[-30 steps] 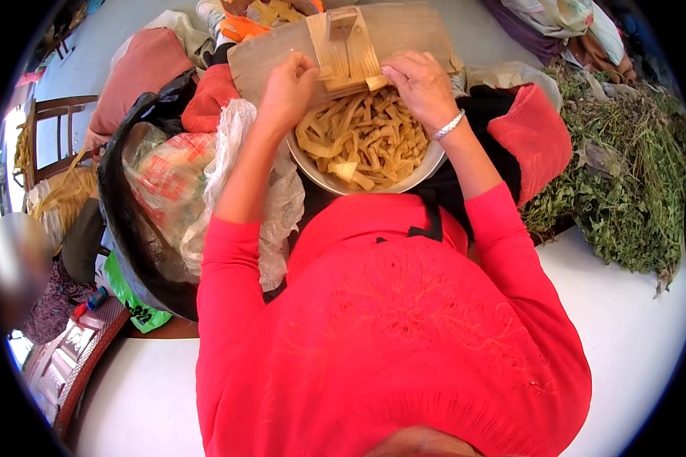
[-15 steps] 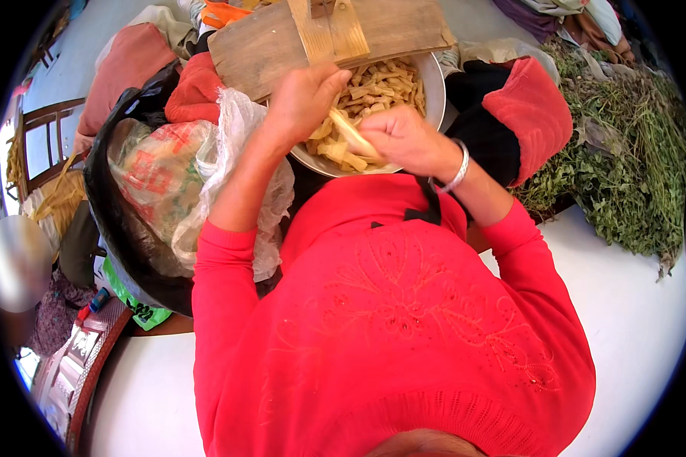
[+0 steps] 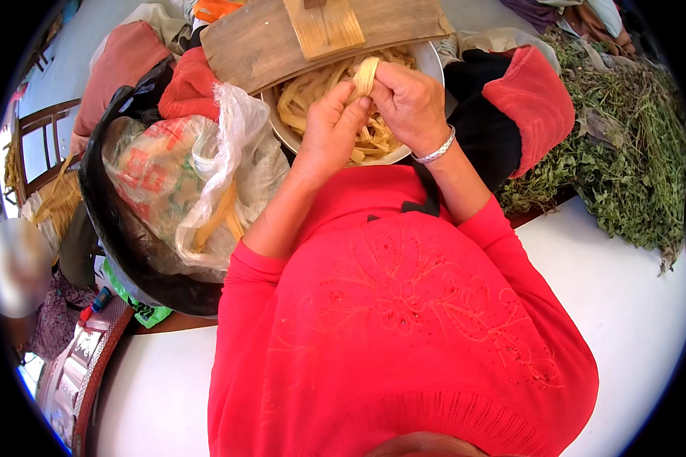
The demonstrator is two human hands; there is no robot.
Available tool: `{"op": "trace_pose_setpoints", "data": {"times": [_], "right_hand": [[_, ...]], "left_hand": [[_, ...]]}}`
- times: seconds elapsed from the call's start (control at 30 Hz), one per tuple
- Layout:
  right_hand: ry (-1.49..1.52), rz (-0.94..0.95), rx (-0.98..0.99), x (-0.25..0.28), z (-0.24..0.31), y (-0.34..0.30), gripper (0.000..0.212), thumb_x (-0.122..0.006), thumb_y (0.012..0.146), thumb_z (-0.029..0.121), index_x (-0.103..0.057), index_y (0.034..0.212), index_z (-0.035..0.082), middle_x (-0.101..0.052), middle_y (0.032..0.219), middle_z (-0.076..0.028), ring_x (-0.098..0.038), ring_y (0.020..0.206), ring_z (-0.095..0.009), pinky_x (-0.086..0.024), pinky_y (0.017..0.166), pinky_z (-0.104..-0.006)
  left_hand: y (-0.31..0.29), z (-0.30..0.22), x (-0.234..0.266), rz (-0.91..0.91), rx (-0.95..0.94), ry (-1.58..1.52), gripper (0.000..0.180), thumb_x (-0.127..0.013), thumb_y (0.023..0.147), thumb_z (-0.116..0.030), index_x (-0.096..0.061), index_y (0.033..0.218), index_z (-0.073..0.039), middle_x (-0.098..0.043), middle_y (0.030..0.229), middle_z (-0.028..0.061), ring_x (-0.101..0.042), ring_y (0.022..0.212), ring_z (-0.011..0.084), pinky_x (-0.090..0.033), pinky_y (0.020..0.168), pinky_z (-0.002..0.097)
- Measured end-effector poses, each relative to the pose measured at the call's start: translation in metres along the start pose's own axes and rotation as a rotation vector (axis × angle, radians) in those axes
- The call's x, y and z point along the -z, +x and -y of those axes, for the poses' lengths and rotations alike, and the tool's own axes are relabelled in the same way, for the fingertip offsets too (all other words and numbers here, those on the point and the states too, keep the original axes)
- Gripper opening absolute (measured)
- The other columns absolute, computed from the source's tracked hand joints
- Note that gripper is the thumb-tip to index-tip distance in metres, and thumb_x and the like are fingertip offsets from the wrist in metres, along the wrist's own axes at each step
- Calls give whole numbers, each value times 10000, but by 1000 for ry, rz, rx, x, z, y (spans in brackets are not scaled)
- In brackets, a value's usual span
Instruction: The person processes bamboo shoots by using a small wooden hand plane to shave thin strips from individual pieces into a bowl.
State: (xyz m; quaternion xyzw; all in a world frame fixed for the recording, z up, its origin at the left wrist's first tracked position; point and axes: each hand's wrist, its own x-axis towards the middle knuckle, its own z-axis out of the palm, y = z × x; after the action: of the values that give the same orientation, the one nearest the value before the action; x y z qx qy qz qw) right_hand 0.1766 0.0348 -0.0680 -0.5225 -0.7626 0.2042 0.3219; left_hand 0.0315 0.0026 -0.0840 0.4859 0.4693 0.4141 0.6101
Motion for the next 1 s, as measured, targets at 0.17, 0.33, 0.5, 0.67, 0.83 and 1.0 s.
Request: {"op": "trace_pose_setpoints", "data": {"times": [0.17,0.33,0.5,0.67,0.83,1.0], "right_hand": [[358,257,-364,-16,-10,-36,272,-615,879,296,-649,731,71,-594,643,-61,-564,578,-218,-435,532,-308],[1273,439,-868,-28,-20,-52,245,-568,928,267,-653,948,38,-635,890,-15,-584,781,-114,-464,667,-248],[1554,381,-826,-23,-21,-45,193,-552,920,151,-656,1019,23,-607,1057,-23,-564,930,-97,-468,789,-237],[811,96,-365,-25,-15,-30,124,-564,821,16,-652,898,-26,-578,1109,-97,-558,984,-178,-446,844,-287],[395,-20,-56,-12,-7,-17,142,-593,784,-21,-653,913,-11,-544,1158,-120,-534,1028,-198,-413,886,-290],[792,-242,-244,-19,-5,-9,82,-607,798,5,-673,833,-30,-556,1120,-89,-539,1002,-159,-430,848,-265]], "left_hand": [[-15,3,17,-41,-501,1071,100,-588,792,-34,-583,891,-18,-585,746,72,-556,676,224,-448,624,346],[-15,34,1,-239,-678,841,250,-613,758,-33,-606,1007,-7,-626,885,103,-585,851,306,-450,788,397],[-14,15,5,-118,-567,749,344,-641,766,-72,-569,1092,9,-602,1046,145,-575,928,348,-453,792,399],[3,-18,9,54,-125,802,254,-582,864,-235,-579,1055,-67,-639,814,180,-607,749,385,-462,624,456],[18,6,2,-97,-172,422,236,-502,930,-250,-594,989,-40,-613,658,119,-591,584,286,-453,533,394],[15,6,-2,-127,228,-382,242,-455,970,-202,-590,988,-2,-529,646,-3,-461,560,64,-397,517,218]]}}
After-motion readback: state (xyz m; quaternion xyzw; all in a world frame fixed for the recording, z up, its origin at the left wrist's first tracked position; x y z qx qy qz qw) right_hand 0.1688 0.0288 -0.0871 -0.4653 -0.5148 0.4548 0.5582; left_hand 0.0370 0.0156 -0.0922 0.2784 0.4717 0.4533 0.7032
